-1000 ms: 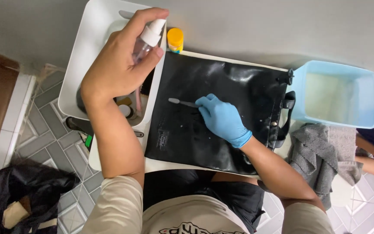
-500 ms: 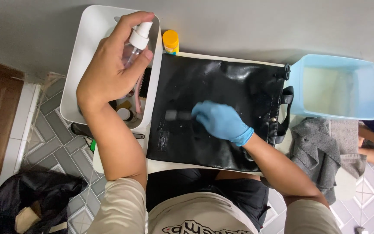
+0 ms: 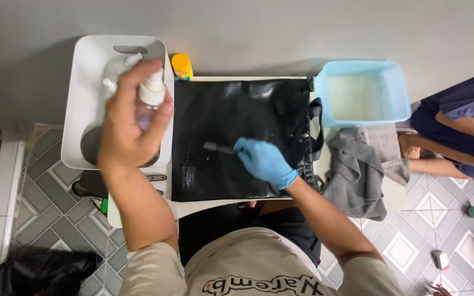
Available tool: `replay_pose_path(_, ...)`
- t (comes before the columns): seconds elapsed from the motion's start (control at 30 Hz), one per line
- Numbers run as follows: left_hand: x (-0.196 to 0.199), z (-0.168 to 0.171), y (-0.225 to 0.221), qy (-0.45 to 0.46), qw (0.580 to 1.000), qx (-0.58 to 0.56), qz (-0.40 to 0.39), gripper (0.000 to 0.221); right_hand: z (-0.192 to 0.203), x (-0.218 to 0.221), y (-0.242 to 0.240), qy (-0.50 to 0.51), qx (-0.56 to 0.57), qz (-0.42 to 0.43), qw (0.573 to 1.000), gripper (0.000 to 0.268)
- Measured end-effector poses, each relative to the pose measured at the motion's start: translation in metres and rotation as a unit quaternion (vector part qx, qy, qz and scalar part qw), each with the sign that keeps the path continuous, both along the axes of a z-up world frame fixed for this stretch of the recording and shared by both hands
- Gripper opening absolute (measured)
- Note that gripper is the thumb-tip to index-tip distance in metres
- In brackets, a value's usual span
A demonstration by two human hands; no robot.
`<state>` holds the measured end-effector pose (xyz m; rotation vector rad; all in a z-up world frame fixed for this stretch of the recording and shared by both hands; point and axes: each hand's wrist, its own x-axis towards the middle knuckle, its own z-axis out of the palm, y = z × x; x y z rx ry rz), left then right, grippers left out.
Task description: Cleaning a black leather bag using a spray cleaning solution and a small brush.
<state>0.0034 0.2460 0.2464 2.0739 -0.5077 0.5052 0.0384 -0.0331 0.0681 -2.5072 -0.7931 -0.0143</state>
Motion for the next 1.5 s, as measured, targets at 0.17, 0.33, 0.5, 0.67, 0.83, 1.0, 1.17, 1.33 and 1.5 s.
replay_pose_path(0.17,0.0,-0.038,-0.042,-0.022,0.99,-0.129,-0.057,0.048,-0.01,-0.003,-0.017,0.042,-0.057,-0.149,0.986,0.018)
replay_pose_path(0.33,-0.028,-0.1,-0.072,0.045,0.984,-0.164,-0.044,0.046,0.004,-0.029,-0.019,0.068,-0.015,-0.08,0.994,0.026)
replay_pose_path(0.5,-0.063,-0.177,-0.088,0.115,0.967,-0.226,-0.033,0.046,-0.006,-0.037,-0.05,0.044,-0.052,-0.165,0.984,0.033)
replay_pose_path(0.67,-0.071,-0.218,-0.09,0.086,0.958,-0.27,-0.047,0.048,0.0,-0.059,-0.049,0.07,0.027,-0.101,0.992,0.025)
replay_pose_path(0.83,-0.069,-0.229,-0.094,0.067,0.957,-0.281,-0.035,0.05,-0.017,-0.05,-0.05,0.052,0.06,-0.135,0.988,0.03)
replay_pose_path(1.0,-0.06,-0.231,-0.101,0.071,0.951,-0.299,-0.046,0.049,-0.004,-0.026,-0.046,0.086,0.017,-0.144,0.986,0.024)
replay_pose_path(1.17,-0.057,-0.228,-0.103,0.07,0.95,-0.304,0.013,0.049,0.009,0.003,-0.049,0.138,0.029,-0.056,0.988,0.022)
replay_pose_path(1.33,-0.052,-0.238,-0.108,0.072,0.953,-0.291,0.052,0.051,0.011,0.027,-0.059,0.073,-0.024,-0.101,0.992,0.018)
replay_pose_path(1.5,-0.05,-0.236,-0.112,0.068,0.951,-0.293,0.067,0.052,0.008,0.03,-0.065,0.136,0.007,-0.039,0.99,0.013)
